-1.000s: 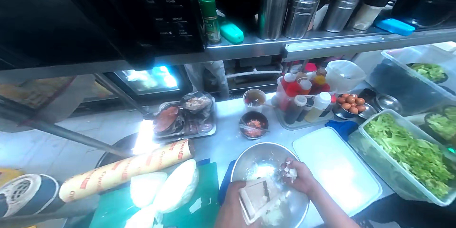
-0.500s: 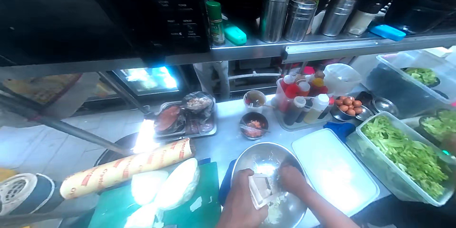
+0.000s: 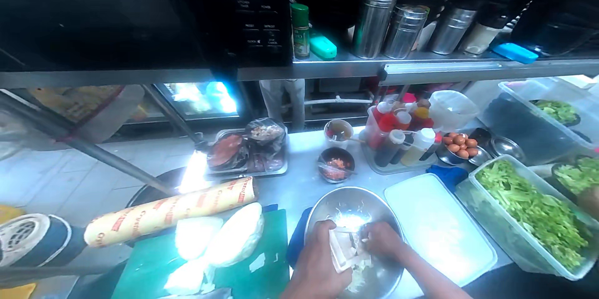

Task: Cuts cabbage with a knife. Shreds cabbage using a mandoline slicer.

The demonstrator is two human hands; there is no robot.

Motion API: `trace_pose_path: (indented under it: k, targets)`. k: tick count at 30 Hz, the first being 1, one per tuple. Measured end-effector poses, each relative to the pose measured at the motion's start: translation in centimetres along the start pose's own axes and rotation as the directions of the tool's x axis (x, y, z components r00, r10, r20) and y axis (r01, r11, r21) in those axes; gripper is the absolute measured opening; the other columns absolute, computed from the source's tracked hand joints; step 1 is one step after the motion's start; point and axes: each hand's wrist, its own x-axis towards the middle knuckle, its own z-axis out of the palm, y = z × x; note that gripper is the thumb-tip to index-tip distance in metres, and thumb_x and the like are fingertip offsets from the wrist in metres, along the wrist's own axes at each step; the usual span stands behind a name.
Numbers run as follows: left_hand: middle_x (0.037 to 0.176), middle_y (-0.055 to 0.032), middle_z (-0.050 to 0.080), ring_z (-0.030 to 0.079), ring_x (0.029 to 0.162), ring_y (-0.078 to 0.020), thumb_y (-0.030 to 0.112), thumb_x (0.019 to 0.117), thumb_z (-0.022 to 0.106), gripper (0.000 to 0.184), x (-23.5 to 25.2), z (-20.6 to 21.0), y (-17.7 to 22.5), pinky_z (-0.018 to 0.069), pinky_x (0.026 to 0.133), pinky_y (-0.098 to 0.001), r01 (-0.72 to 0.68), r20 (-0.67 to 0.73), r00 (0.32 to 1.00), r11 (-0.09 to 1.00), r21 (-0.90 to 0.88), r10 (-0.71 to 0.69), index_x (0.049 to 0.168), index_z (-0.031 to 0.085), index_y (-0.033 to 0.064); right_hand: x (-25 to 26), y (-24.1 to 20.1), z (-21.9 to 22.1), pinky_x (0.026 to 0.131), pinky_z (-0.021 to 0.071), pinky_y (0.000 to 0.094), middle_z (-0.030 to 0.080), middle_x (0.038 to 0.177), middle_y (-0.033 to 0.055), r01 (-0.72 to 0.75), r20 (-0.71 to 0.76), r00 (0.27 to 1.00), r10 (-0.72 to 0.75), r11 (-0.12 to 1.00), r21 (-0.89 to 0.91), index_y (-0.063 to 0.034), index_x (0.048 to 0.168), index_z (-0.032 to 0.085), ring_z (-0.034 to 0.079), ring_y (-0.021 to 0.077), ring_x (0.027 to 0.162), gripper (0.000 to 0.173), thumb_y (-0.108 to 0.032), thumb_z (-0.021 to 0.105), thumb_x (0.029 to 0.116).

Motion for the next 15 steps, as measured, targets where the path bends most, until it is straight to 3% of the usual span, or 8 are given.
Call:
trace_pose_path:
  k: [1,2,4,6,9,12,13,15]
  targets:
    - [0.13,-0.0039,0.057,0.066,0.107,-0.0133,0.05,0.0571,0.091,0.101,0.1,0.0,-0.1,0.0613,0.086,-0.0361,0.003,0.009,1.0,1.0,-0.005,-0.002,0.141,0.045,0.0176,-0.4,0.2,-0.9,0.082,0.0592,0.052,0.074,0.097,0.0065,-0.049,-0.013,0.999,0.053,0.98,0.193,-0.0172,0.104,0.075,0.071,0.024,0.089,0.032,-0.04,0.077,0.081]
    - [0.13,-0.0037,0.057,0.065,0.107,-0.0133,0.049,0.0569,0.091,0.101,0.1,-0.1,-0.2,0.0613,0.087,-0.0363,0.008,0.02,1.0,1.0,-0.008,-0.008,0.141,0.044,0.018,-0.9,0.3,-1.6,0.067,0.0601,0.0454,0.073,0.09,0.007,-0.091,-0.006,0.995,0.104,0.896,0.435,-0.0154,0.104,0.074,0.07,0.0213,0.073,0.032,-0.036,0.08,0.08]
    - [0.131,-0.0029,0.057,0.065,0.107,-0.0128,0.05,0.0563,0.091,0.101,0.3,-0.1,-0.3,0.0614,0.087,-0.0365,0.014,0.029,0.999,1.0,-0.014,-0.014,0.141,0.044,0.0193,-2.7,0.8,-2.7,0.05,0.0501,0.0349,0.066,0.08,0.0082,-0.078,0.034,0.995,0.096,0.505,0.86,-0.0119,0.105,0.067,0.06,0.0177,0.058,0.027,-0.023,0.078,0.0836]
    - [0.131,-0.0022,0.057,0.065,0.108,-0.012,0.051,0.0562,0.091,0.102,0.6,0.0,-0.4,0.0612,0.087,-0.036,0.002,0.015,1.0,1.0,-0.022,-0.002,0.141,0.044,0.0201,-4.2,1.8,-2.9,0.047,0.045,0.0277,0.061,0.079,0.0041,-0.01,0.011,1.0,-0.007,0.1,0.995,-0.015,0.104,0.063,0.055,0.0125,0.057,0.019,-0.018,0.07,0.0859]
    - [0.128,-0.0013,0.059,0.064,0.109,-0.0111,0.055,0.0569,0.09,0.1,1.4,0.4,-0.5,0.06,0.09,-0.0347,-0.008,-0.045,0.999,1.0,-0.03,0.007,0.139,0.046,0.0193,-5.1,3.0,-1.7,0.047,0.0458,0.0251,0.064,0.09,0.0065,0.008,-0.052,0.989,-0.135,-0.312,0.95,-0.0157,0.11,0.066,0.058,0.0118,0.061,0.028,-0.021,0.066,0.0819]
    - [0.129,-0.0022,0.06,0.063,0.113,-0.0123,0.056,0.0581,0.089,0.1,2.0,1.2,-0.6,0.0587,0.094,-0.0364,-0.029,-0.114,0.993,0.999,-0.022,0.026,0.14,0.046,0.0178,-4.8,3.0,-0.7,0.05,0.0498,0.0269,0.067,0.097,0.0116,-0.006,-0.081,0.981,-0.175,-0.448,0.894,-0.0117,0.112,0.07,0.063,0.0162,0.068,0.035,-0.031,0.074,0.0822]
    - [0.131,-0.0027,0.059,0.062,0.115,-0.0128,0.057,0.0589,0.089,0.1,2.2,1.3,-0.7,0.0584,0.095,-0.0369,-0.033,-0.124,0.992,0.999,-0.02,0.03,0.141,0.046,0.0174,-4.7,2.7,-0.7,0.05,0.0498,0.0262,0.068,0.096,0.0108,0.007,-0.078,0.985,-0.152,-0.423,0.906,-0.0124,0.107,0.07,0.064,0.0155,0.068,0.031,-0.034,0.075,0.0842]
    - [0.132,-0.0026,0.059,0.062,0.115,-0.0127,0.056,0.0587,0.089,0.101,2.5,1.2,-0.6,0.0586,0.095,-0.0369,-0.028,-0.123,0.992,0.999,-0.019,0.025,0.141,0.046,0.017,-4.6,1.7,-1.0,0.05,0.0487,0.0253,0.067,0.092,0.0085,0.051,-0.077,0.993,-0.091,-0.261,0.964,-0.014,0.098,0.064,0.063,0.0139,0.068,0.019,-0.03,0.071,0.091]
